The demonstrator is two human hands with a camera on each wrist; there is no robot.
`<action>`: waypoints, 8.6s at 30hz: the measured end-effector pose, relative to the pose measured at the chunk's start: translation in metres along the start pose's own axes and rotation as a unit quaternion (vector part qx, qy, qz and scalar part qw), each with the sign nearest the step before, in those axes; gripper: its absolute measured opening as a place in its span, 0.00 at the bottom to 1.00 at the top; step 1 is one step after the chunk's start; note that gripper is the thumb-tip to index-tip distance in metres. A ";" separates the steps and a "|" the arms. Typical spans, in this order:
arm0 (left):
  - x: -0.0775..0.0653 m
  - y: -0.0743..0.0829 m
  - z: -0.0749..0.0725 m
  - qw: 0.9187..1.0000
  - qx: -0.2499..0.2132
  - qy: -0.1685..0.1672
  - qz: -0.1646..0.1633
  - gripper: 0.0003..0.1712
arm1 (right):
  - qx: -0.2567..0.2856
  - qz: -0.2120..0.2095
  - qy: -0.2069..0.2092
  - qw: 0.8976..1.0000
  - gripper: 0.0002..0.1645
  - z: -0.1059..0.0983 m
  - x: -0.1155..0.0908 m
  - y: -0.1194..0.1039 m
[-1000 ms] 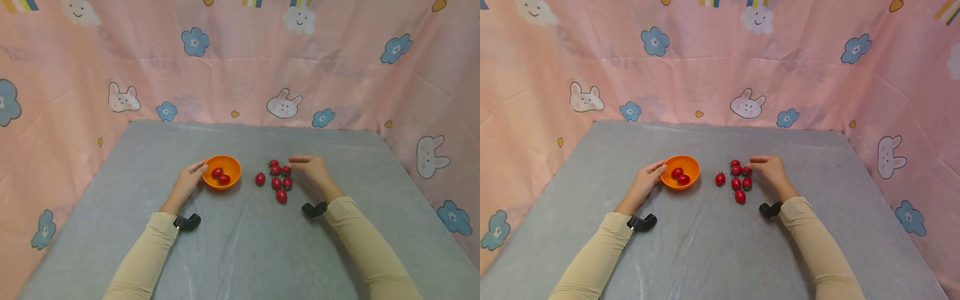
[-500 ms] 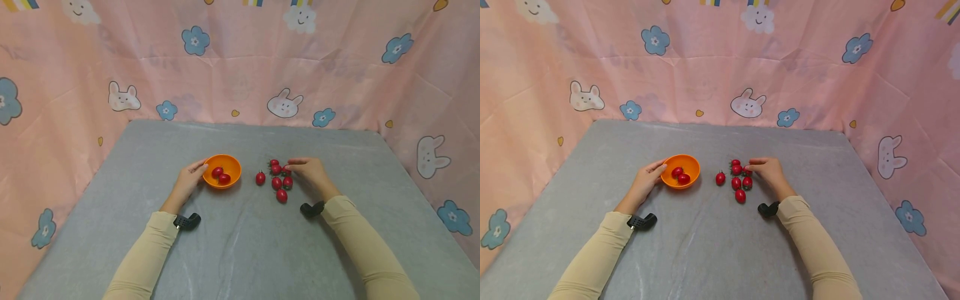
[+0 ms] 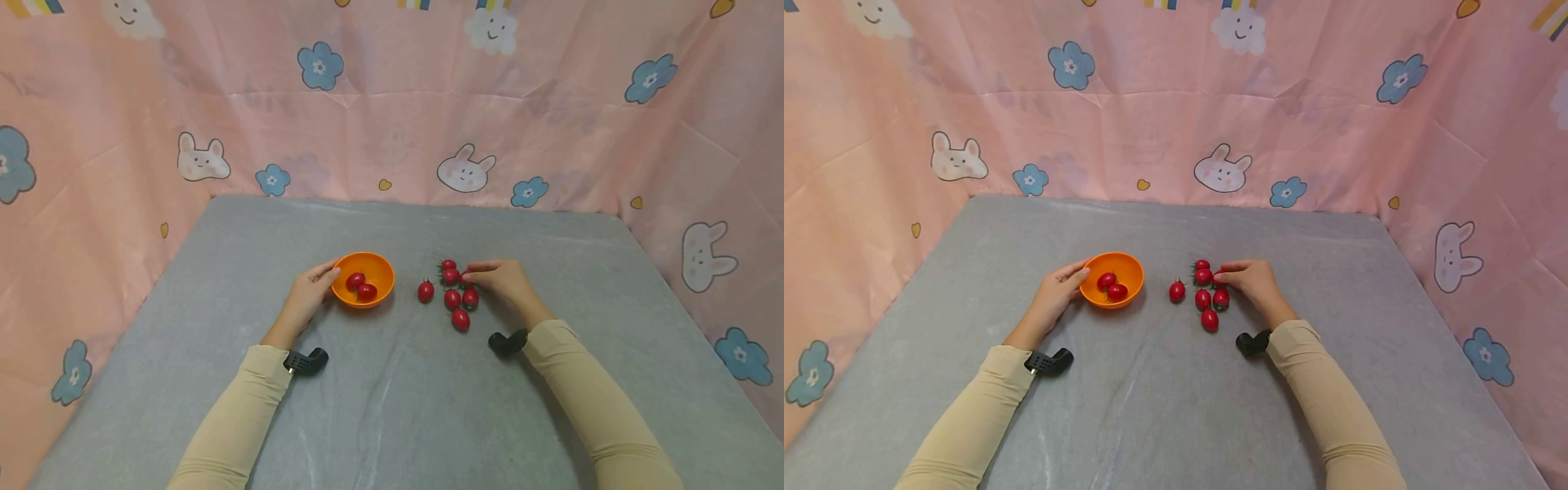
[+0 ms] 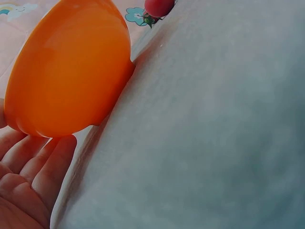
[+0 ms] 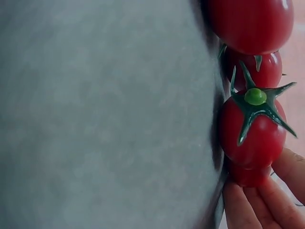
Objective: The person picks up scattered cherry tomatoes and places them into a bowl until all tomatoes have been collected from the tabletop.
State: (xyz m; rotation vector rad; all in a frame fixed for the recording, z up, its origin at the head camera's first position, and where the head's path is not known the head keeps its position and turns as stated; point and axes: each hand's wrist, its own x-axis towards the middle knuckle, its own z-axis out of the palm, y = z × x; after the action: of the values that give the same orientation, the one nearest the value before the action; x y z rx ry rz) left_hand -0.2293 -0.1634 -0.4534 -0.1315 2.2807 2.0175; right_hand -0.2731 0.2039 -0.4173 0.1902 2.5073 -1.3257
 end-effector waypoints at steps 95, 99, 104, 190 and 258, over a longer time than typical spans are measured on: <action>-0.002 0.005 0.000 1.000 -0.012 -0.002 -0.001 0.24 | 0.051 -0.028 -0.062 0.996 0.22 0.095 -0.010 -0.119; -0.001 0.005 0.000 1.000 -0.007 -0.003 0.001 0.25 | 0.041 -0.036 -0.062 0.997 0.21 0.100 -0.009 -0.121; -0.002 0.005 0.000 1.000 -0.005 -0.002 0.002 0.25 | 0.033 -0.043 -0.068 0.996 0.21 0.106 -0.010 -0.122; -0.002 0.004 0.001 1.000 0.015 0.003 -0.010 0.26 | 0.033 -0.108 -0.024 0.993 0.25 0.035 -0.004 -0.084; -0.003 0.006 0.000 1.000 0.023 -0.001 -0.018 0.26 | 0.028 0.001 -0.048 0.998 0.27 0.013 0.026 -0.028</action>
State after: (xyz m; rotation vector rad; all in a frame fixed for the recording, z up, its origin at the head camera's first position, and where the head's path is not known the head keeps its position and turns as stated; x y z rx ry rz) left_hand -0.2267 -0.1631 -0.4472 -0.1676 2.3046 1.9453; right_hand -0.3026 0.1767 -0.4104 0.1364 2.3919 -1.3711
